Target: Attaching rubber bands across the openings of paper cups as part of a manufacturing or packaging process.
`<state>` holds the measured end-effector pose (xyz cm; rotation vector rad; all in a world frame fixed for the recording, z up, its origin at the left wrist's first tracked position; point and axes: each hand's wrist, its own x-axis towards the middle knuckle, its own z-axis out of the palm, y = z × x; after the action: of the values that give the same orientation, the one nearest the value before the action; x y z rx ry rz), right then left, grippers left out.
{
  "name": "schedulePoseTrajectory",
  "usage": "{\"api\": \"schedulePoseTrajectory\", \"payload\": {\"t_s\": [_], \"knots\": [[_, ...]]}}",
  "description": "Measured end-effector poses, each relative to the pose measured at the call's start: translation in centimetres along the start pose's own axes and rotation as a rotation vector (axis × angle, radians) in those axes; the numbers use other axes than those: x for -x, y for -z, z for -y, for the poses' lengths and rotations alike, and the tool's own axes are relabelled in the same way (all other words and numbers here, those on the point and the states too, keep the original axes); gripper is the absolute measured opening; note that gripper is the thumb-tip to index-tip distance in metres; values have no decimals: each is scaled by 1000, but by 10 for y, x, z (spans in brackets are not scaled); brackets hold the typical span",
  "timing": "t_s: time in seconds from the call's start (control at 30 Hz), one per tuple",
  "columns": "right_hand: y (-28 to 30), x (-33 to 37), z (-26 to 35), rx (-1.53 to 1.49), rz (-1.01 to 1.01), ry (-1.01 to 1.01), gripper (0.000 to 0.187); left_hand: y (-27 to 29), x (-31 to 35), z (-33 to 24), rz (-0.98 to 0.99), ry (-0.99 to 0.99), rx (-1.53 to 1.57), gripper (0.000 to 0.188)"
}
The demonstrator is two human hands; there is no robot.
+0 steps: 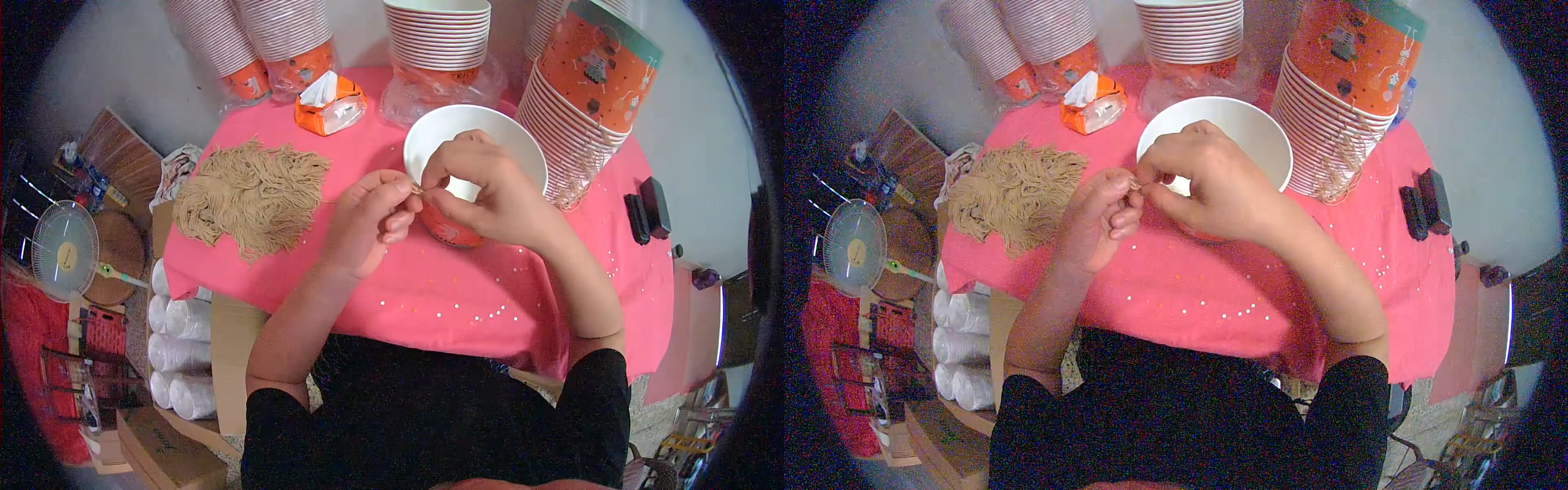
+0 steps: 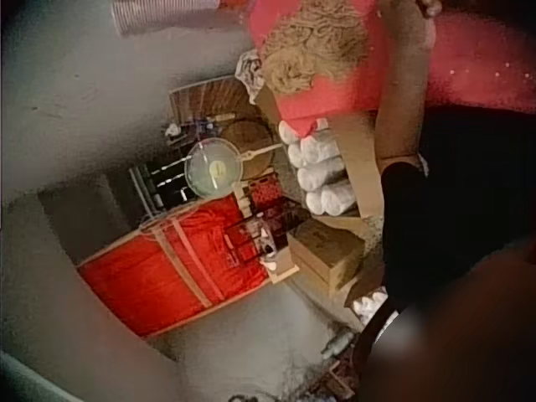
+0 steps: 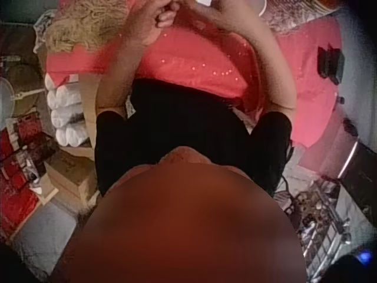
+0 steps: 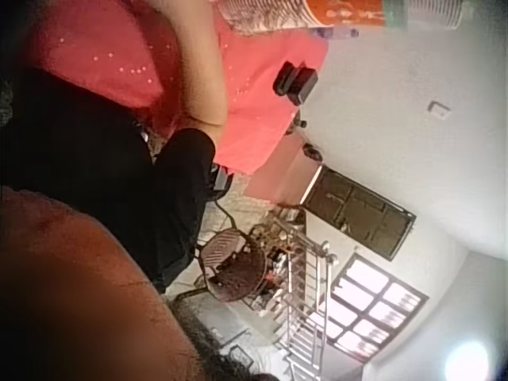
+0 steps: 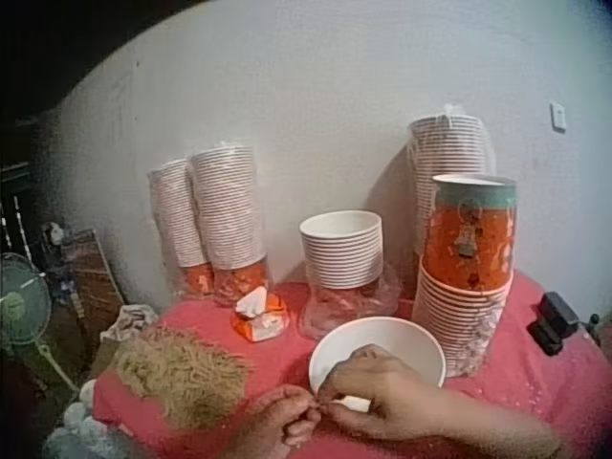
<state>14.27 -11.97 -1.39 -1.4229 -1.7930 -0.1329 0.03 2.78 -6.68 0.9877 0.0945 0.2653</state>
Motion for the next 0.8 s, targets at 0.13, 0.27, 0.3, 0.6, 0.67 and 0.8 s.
{"api": "schedulePoseTrajectory", "payload": {"t_s": [0.13, 0.27, 0.3, 0.6, 0.67, 0.8], "knots": [[1, 1, 2, 71, -36, -1, 11, -1, 0, 1, 0, -16, -23, 14], [0, 1, 6, 147, -101, 35, 11, -3, 0, 4, -58, -33, -64, 14], [-1, 1, 6, 159, -115, 66, 12, -4, 0, 5, -63, -42, -67, 14], [-5, 1, 6, 159, -97, 24, 14, -9, 2, 6, -65, -109, -31, 11], [-5, 2, 6, 147, -98, 20, 13, -10, 3, 7, -78, -130, -97, 11], [-5, 3, 7, 77, -86, -66, 10, -13, 5, 4, -99, -152, -182, 10]]}}
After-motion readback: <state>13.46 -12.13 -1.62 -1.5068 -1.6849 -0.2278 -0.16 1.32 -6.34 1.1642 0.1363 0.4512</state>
